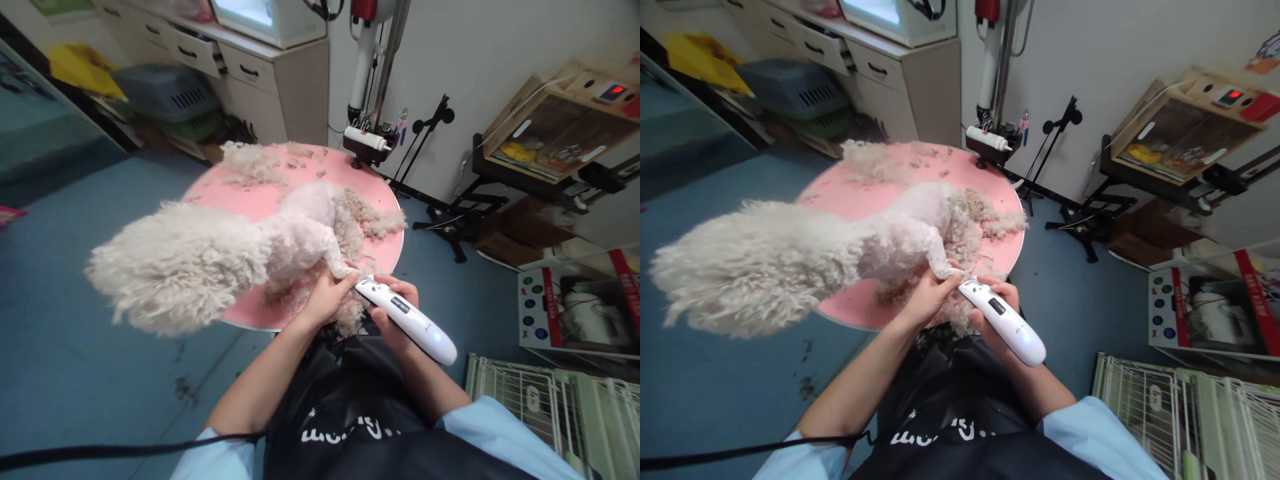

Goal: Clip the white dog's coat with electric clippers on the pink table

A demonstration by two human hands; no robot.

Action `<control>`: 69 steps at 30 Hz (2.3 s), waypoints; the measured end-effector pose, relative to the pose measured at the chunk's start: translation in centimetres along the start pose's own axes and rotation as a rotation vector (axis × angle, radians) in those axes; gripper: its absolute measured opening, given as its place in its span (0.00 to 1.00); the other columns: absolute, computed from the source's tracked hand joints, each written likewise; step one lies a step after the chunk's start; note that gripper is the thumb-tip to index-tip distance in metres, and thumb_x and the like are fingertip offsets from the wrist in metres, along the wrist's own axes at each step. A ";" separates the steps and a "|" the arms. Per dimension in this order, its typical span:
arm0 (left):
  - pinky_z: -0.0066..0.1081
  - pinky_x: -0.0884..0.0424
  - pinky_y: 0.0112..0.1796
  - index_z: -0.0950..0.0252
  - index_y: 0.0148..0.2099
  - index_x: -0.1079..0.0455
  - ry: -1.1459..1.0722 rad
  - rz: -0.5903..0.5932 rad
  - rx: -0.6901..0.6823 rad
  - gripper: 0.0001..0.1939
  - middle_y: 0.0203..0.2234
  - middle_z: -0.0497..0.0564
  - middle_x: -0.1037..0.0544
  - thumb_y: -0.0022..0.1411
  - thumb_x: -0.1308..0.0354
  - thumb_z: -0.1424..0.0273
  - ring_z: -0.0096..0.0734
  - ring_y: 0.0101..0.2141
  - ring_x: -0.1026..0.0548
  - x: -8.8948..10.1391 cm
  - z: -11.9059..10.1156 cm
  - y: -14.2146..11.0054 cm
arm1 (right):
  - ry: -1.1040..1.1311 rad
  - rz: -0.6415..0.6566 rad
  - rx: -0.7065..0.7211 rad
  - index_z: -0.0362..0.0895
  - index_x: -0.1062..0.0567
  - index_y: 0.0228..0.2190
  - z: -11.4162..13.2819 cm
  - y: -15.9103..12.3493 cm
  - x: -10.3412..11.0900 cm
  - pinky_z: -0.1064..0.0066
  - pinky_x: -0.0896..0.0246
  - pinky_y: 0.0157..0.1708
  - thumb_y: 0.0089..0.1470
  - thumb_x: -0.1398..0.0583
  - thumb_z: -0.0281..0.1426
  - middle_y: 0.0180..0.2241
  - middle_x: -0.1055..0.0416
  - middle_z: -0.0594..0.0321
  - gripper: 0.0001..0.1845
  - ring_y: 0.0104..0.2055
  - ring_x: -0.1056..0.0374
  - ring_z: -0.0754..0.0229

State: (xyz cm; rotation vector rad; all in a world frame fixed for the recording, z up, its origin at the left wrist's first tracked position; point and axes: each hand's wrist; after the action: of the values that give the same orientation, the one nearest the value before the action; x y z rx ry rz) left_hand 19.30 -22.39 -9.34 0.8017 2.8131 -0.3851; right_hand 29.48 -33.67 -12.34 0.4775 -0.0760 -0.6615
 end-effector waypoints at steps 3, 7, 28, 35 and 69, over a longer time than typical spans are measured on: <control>0.31 0.30 0.41 0.65 0.39 0.30 0.003 0.002 -0.006 0.19 0.31 0.48 0.24 0.51 0.34 0.57 0.33 0.36 0.25 0.2 0.4 0.1 | -0.044 0.046 -0.011 0.51 0.37 0.50 0.0 -0.8 -0.7 0.53 0.29 0.47 0.54 0.36 0.49 0.56 0.35 0.51 0.28 0.50 0.28 0.49; 0.31 0.29 0.36 0.66 0.43 0.29 -0.034 0.002 0.034 0.23 0.34 0.51 0.22 0.51 0.34 0.55 0.33 0.34 0.24 0.2 0.4 0.2 | -0.130 0.072 0.146 0.52 0.40 0.56 -1.3 -1.7 -1.7 0.42 0.38 0.57 0.55 0.40 0.54 0.63 0.43 0.48 0.34 0.62 0.37 0.41; 0.32 0.29 0.36 0.66 0.33 0.26 0.095 -0.055 -0.025 0.23 0.26 0.49 0.22 0.48 0.35 0.50 0.36 0.31 0.25 0.7 -0.3 -0.3 | -0.108 0.208 0.193 0.50 0.35 0.39 0.1 1.9 1.3 0.56 0.30 0.45 0.48 0.32 0.39 0.45 0.24 0.54 0.21 0.46 0.25 0.51; 0.33 0.28 0.35 0.67 0.33 0.26 0.109 -0.046 -0.033 0.22 0.26 0.51 0.22 0.49 0.35 0.51 0.37 0.32 0.24 0.8 -0.7 -0.4 | -0.070 0.271 0.169 0.50 0.33 0.42 -0.1 1.8 1.3 0.53 0.30 0.49 0.49 0.31 0.39 0.49 0.25 0.51 0.22 0.51 0.26 0.48; 0.32 0.29 0.36 0.65 0.32 0.27 0.120 -0.016 -0.018 0.17 0.26 0.49 0.22 0.50 0.37 0.56 0.37 0.32 0.25 0.5 -0.5 -0.2 | -0.197 0.095 0.225 0.51 0.32 0.46 0.4 0.6 0.5 0.51 0.30 0.49 0.50 0.33 0.38 0.49 0.27 0.52 0.22 0.52 0.27 0.48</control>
State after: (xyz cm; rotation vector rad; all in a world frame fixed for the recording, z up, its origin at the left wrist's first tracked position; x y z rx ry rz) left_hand 18.76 -22.12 -8.93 0.8252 2.9314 -0.3242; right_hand 30.10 -33.73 -11.80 0.6204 -0.3598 -0.6075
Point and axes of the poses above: each hand's wrist, its own y-axis towards the middle knuckle, its own x-axis out of the back of the hand, z = x × y
